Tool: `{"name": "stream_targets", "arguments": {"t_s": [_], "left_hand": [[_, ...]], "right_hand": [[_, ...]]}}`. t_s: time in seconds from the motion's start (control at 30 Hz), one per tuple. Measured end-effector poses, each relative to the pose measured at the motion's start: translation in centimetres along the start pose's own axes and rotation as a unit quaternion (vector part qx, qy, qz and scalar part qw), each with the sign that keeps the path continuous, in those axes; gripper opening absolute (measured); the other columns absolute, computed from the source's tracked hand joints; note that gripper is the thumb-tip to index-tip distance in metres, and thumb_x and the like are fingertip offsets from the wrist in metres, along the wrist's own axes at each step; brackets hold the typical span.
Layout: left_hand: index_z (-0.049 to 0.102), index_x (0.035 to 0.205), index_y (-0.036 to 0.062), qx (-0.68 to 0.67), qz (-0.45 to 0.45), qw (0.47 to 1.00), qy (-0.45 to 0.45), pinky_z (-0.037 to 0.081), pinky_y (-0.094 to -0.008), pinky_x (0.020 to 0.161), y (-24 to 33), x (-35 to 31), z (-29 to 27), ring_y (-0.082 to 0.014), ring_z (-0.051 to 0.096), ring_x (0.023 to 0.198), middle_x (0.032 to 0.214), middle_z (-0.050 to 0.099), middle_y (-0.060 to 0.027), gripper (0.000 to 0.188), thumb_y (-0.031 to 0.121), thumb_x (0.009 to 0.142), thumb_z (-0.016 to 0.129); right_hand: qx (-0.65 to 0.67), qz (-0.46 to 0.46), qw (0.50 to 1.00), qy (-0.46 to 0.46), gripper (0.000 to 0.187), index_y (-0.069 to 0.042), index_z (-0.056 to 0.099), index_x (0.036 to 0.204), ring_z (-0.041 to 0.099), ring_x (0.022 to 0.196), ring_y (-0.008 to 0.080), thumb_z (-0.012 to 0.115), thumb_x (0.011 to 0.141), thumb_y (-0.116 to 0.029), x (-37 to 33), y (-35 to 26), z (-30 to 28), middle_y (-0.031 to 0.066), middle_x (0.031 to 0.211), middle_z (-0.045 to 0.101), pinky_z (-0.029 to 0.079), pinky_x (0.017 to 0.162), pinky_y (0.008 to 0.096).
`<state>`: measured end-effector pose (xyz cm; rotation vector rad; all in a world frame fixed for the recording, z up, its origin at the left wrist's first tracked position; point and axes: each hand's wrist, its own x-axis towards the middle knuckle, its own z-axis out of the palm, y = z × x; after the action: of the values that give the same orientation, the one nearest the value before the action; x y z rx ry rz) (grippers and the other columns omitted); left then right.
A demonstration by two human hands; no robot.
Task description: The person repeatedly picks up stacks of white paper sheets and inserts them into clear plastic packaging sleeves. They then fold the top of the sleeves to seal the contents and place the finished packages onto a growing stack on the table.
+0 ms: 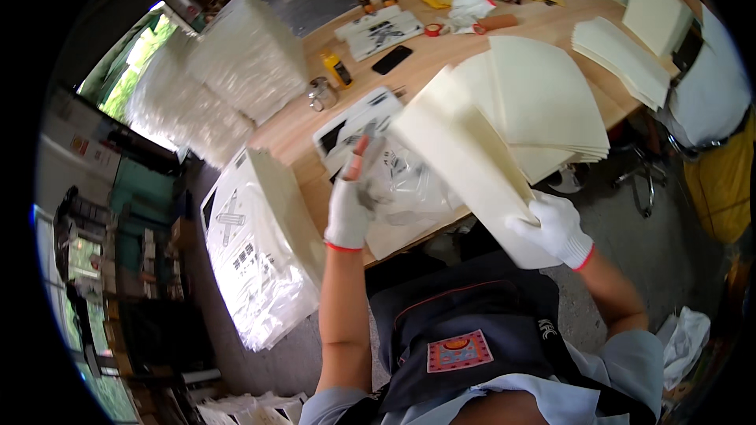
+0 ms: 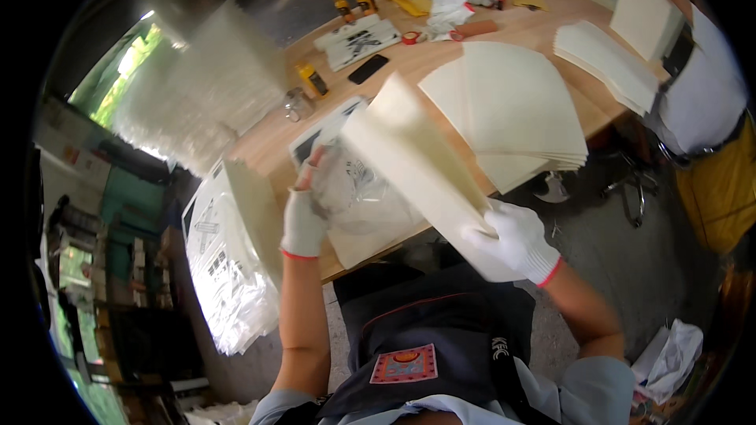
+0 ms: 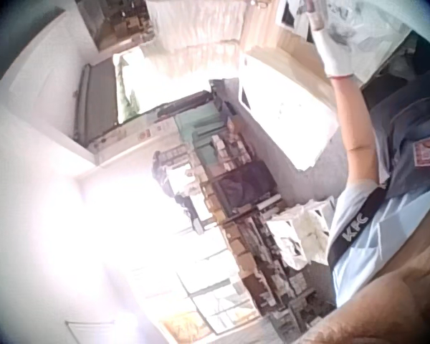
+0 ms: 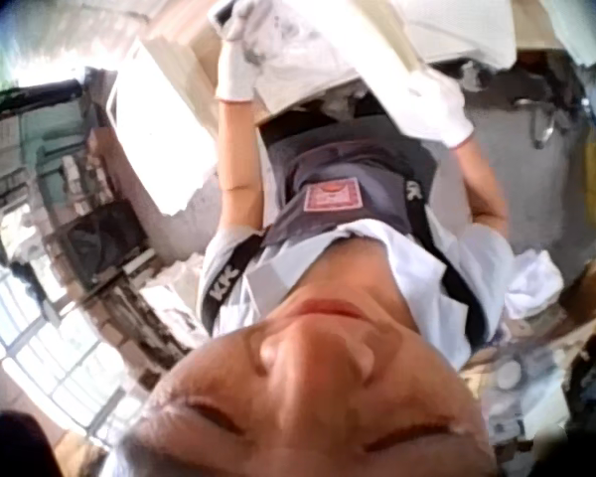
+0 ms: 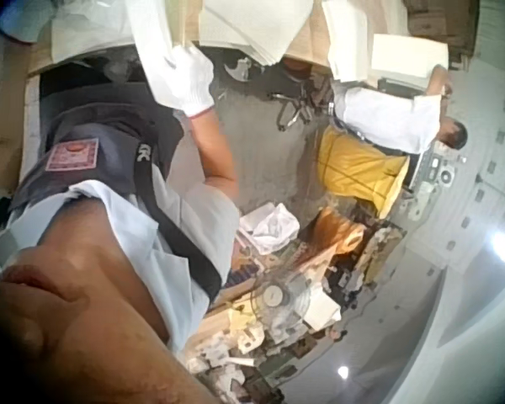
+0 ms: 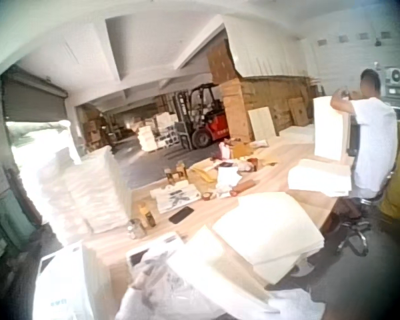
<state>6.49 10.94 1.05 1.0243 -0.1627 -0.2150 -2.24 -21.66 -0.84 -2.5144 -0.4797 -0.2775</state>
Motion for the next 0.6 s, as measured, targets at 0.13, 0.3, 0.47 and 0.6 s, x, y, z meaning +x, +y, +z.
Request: {"name": "stream_targets", "arguments": {"t_s": [0.13,0.3,0.47,0.6], "left_hand": [[0.028,0.147,0.0095,0.108,0.029,0.994,-0.006,0.04,-0.0297,0.098,3.7,-1.9,2.5,-0.019,0.049,0.12,0.145,0.04,-0.0099,0.059,0.023,0.094,0.048],[0.037,0.139,0.0016,0.461,0.005,0.887,-0.018,0.05,-0.03,0.076,-5.9,-8.3,4.9,-0.0182,0.063,0.086,0.114,0.062,-0.0135,0.063,0.003,0.082,0.062],[0.064,0.107,0.009,0.587,0.27,0.755,-0.107,0.051,-0.034,0.061,-8.8,-10.8,5.0,-0.0257,0.064,0.07,0.086,0.064,-0.0093,0.036,-0.003,0.072,0.064],[0.06,0.089,0.0103,0.525,0.282,0.803,-0.007,0.048,-0.0374,0.056,-7.6,-5.8,10.2,-0.0264,0.063,0.066,0.076,0.063,-0.008,0.019,-0.001,0.073,0.059]], "right_hand": [[-0.149,-0.212,0.966,-0.017,0.022,-0.012,0.062,0.076,0.059,0.06,0.0247,0.063,0.078,-0.034,1.2,0.0,1.1,0.0069,0.084,0.061,0.049,0.052,0.0376],[0.0,-0.049,0.966,-0.255,0.03,-0.007,0.062,0.076,0.06,0.061,0.0279,0.062,0.081,-0.037,4.8,-0.3,3.7,0.0091,0.066,0.06,0.05,0.058,0.0351],[0.488,0.105,0.839,-0.215,0.025,-0.004,0.067,0.098,0.064,0.075,0.0222,0.068,0.082,-0.023,6.2,0.9,10.0,0.0117,0.087,0.069,0.05,0.071,0.0341],[0.11,-0.142,0.978,-0.102,0.032,-0.001,0.065,0.103,0.062,0.095,0.0325,0.065,0.079,-0.022,7.2,-0.4,13.6,0.0111,0.103,0.066,0.048,0.085,0.0388]]}}
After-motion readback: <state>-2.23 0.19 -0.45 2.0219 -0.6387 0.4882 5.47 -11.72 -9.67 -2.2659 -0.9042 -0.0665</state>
